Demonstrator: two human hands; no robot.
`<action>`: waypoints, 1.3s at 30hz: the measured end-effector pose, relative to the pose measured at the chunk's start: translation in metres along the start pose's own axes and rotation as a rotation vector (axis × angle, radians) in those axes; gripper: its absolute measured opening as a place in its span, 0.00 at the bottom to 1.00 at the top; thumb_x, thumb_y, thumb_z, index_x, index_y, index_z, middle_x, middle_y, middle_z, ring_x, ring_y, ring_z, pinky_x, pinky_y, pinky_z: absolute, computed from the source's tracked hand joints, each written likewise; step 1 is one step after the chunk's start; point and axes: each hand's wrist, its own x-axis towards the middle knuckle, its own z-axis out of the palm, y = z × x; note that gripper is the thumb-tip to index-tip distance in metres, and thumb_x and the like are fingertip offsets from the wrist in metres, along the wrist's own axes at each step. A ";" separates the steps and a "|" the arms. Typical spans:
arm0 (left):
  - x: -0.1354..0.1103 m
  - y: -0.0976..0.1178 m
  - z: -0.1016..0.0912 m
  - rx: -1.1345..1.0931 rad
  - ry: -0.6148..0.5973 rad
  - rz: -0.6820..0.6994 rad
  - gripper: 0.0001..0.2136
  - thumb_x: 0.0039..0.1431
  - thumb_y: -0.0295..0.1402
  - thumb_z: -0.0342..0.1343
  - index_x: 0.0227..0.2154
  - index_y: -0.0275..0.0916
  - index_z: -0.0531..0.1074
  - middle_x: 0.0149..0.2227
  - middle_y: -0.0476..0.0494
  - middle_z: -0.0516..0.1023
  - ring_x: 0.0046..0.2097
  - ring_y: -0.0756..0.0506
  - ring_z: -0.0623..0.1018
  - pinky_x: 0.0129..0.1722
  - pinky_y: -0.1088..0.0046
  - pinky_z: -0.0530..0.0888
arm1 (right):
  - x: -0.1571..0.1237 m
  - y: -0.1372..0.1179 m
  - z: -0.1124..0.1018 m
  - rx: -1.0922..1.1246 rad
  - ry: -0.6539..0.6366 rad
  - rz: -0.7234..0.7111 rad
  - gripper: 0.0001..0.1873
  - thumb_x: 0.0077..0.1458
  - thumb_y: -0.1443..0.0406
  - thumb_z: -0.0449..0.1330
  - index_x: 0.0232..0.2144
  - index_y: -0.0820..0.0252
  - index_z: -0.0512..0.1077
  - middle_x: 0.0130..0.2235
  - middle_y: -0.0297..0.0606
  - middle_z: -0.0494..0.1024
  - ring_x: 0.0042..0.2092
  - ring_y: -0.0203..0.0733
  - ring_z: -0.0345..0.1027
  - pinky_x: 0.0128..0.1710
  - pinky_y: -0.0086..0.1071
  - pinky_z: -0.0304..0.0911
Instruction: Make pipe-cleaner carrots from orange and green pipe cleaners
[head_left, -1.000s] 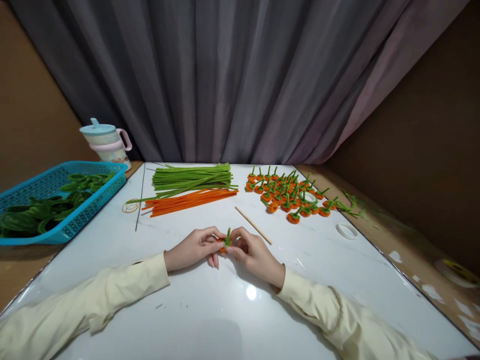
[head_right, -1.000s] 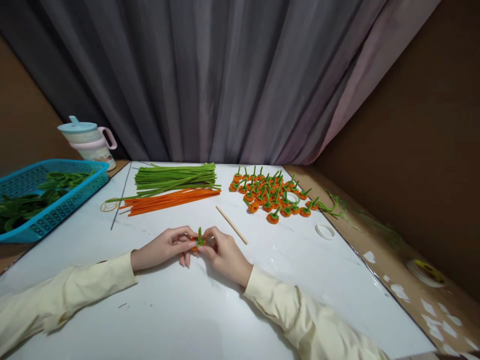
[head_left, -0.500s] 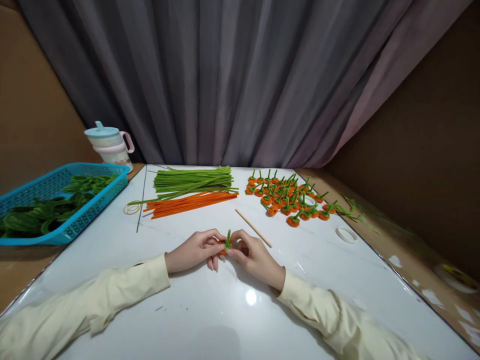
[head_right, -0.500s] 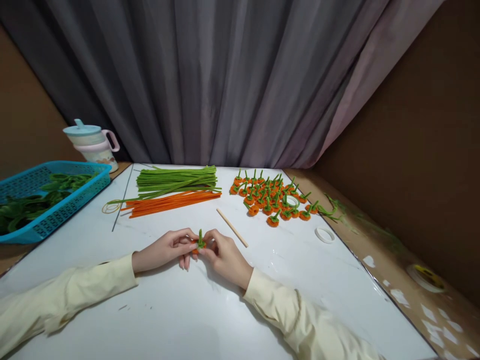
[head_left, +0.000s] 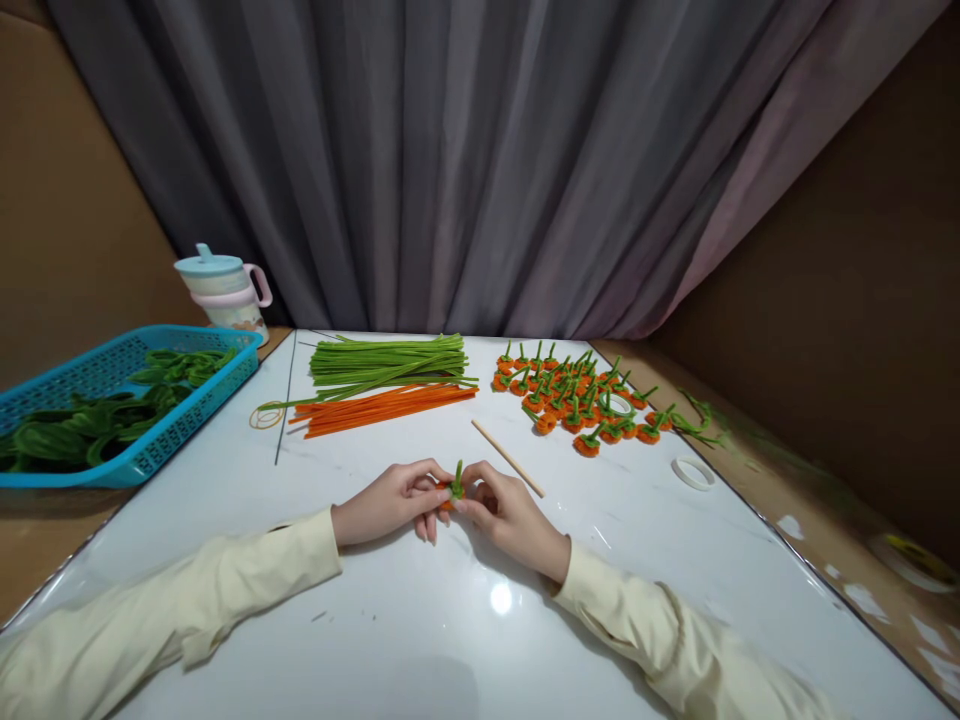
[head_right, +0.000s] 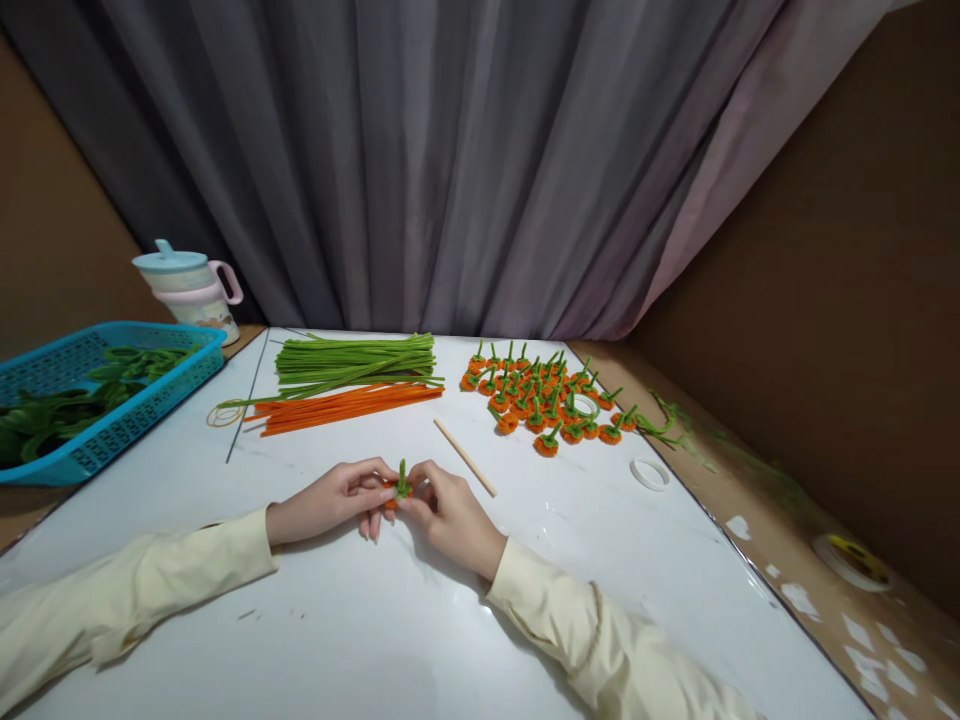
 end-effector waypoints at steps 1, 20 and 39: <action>0.000 0.000 0.000 0.001 0.002 0.000 0.15 0.55 0.43 0.54 0.35 0.35 0.63 0.25 0.49 0.73 0.22 0.51 0.75 0.23 0.76 0.72 | 0.000 0.000 0.000 0.002 -0.001 0.001 0.07 0.56 0.62 0.55 0.34 0.60 0.62 0.20 0.27 0.64 0.21 0.32 0.54 0.22 0.24 0.51; 0.000 0.001 0.000 0.014 -0.003 0.000 0.15 0.55 0.44 0.54 0.35 0.35 0.63 0.25 0.50 0.73 0.23 0.51 0.75 0.23 0.76 0.71 | 0.000 0.000 0.001 0.008 -0.002 0.003 0.07 0.56 0.63 0.55 0.35 0.60 0.62 0.21 0.27 0.64 0.22 0.32 0.55 0.23 0.25 0.52; 0.000 0.000 0.000 0.009 -0.005 0.002 0.15 0.56 0.43 0.54 0.35 0.35 0.63 0.25 0.49 0.73 0.23 0.51 0.75 0.23 0.76 0.72 | 0.000 0.001 0.000 -0.010 -0.005 0.001 0.08 0.57 0.61 0.55 0.35 0.60 0.62 0.21 0.28 0.64 0.22 0.32 0.55 0.22 0.24 0.51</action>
